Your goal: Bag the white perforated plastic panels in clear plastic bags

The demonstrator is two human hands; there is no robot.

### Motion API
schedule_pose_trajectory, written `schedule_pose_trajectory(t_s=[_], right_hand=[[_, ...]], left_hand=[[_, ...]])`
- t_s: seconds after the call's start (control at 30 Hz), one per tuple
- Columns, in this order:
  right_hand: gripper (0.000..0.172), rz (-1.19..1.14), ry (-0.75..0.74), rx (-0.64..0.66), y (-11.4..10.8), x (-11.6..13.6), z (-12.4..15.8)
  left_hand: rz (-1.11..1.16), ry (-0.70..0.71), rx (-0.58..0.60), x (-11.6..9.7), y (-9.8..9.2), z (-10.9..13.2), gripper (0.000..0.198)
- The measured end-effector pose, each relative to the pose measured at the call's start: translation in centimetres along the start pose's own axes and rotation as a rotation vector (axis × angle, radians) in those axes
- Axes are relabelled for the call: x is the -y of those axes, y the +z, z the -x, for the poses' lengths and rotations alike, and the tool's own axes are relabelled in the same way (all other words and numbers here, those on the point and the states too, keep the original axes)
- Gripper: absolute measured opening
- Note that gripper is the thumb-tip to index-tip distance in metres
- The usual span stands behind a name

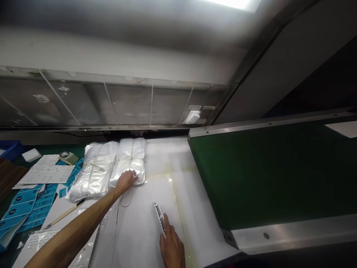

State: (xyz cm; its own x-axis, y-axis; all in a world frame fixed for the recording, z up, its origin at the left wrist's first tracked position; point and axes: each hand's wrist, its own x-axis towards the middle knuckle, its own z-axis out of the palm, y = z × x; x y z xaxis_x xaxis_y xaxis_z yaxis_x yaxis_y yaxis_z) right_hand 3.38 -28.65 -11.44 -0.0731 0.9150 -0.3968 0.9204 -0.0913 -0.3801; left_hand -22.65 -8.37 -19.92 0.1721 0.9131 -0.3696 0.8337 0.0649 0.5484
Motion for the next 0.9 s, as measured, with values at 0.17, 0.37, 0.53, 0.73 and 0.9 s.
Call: schedule_pose_trajectory(t_s=[0.17,0.37,0.53,0.73,0.9], right_hand=[[0.057,-0.030,0.027,0.054,-1.3,0.4,-0.2],[0.056,-0.051,0.033,0.015,-0.8,0.2,-0.1],[0.056,-0.086,0.047,0.023,-0.9,-0.1,-0.4],[0.056,-0.328,0.163,0.131,-2.9,-0.3,-1.0],[0.057,-0.664,0.289,0.141,-5.2,0.4,-1.3]], left_hand=[[0.068,0.016,0.021,0.3,0.1,0.4,0.021],[0.226,-0.065,-0.018,0.8,-0.2,0.2,0.021],[0.404,-0.150,-0.038,1.4,-0.3,-0.5,0.023],[0.644,-0.171,-0.024,1.8,-1.4,0.1,0.028],[0.779,-0.224,-0.078,2.8,-1.6,0.1,0.023]])
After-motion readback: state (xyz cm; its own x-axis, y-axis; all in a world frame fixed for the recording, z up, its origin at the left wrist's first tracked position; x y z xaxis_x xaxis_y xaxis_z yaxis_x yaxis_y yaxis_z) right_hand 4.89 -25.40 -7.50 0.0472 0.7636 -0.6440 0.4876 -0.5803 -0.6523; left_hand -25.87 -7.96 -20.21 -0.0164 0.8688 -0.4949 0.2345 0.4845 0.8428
